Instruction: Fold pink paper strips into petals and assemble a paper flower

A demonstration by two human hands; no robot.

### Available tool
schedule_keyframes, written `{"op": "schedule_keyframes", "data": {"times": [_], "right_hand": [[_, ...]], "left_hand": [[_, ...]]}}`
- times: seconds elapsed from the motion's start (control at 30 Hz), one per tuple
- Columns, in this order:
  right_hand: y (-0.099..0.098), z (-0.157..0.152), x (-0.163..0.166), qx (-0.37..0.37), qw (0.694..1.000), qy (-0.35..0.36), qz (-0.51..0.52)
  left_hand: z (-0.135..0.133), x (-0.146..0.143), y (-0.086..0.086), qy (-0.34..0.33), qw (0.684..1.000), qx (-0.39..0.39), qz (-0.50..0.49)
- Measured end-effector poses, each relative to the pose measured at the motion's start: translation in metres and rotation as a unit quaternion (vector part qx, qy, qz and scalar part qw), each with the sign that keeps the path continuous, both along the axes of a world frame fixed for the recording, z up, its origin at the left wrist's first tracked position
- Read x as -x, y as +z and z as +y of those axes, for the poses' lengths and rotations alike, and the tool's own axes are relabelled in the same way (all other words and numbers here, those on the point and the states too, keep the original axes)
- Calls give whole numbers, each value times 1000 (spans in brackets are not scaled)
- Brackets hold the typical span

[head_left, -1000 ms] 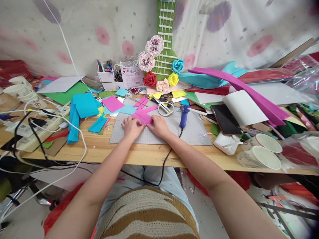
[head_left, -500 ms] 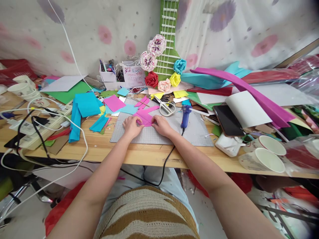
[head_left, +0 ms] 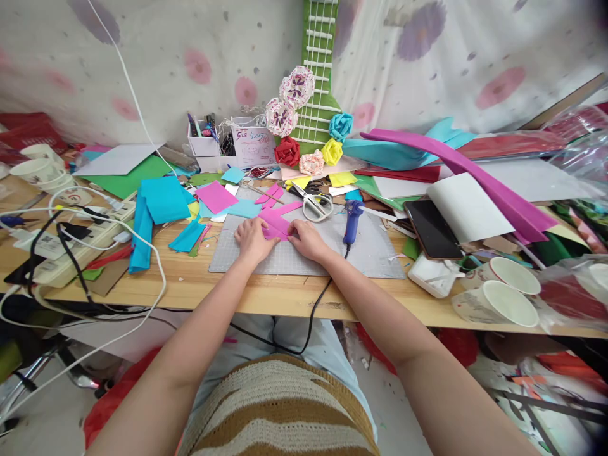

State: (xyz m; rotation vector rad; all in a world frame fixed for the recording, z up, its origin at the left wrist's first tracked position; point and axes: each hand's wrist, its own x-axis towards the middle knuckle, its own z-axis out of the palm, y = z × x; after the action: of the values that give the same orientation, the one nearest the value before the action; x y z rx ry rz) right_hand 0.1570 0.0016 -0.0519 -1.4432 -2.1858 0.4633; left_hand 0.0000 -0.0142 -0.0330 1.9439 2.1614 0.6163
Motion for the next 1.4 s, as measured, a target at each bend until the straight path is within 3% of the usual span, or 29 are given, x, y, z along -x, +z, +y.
{"op": "schedule_keyframes", "data": {"times": [0.2,0.37,0.6,0.77,0.87,1.0,1.17,1.4], "right_hand": [[0,-2,1,-5,1000,-5,5],[-1,-3,-1,-20,997,-9,75],[1,-2,-8,17,974,-61,219],[2,-2,-7,21,978,-44,205],[0,-1,-7,15,976,-47,210],[0,-3,-8,3,980,-43,195],[5,-12,-8,-54,995,9,88],[7,-17,-4,-92,992,71,43]], "left_hand": [[0,25,-2,13,998,15,-58],[11,50,-5,-44,991,-48,-118],[39,65,4,-172,984,-17,-40],[58,64,1,-90,984,26,-154],[60,56,5,-62,983,59,-160],[46,40,11,-62,987,88,-118],[25,33,10,-125,981,91,-117],[37,34,13,-93,973,21,-211]]}}
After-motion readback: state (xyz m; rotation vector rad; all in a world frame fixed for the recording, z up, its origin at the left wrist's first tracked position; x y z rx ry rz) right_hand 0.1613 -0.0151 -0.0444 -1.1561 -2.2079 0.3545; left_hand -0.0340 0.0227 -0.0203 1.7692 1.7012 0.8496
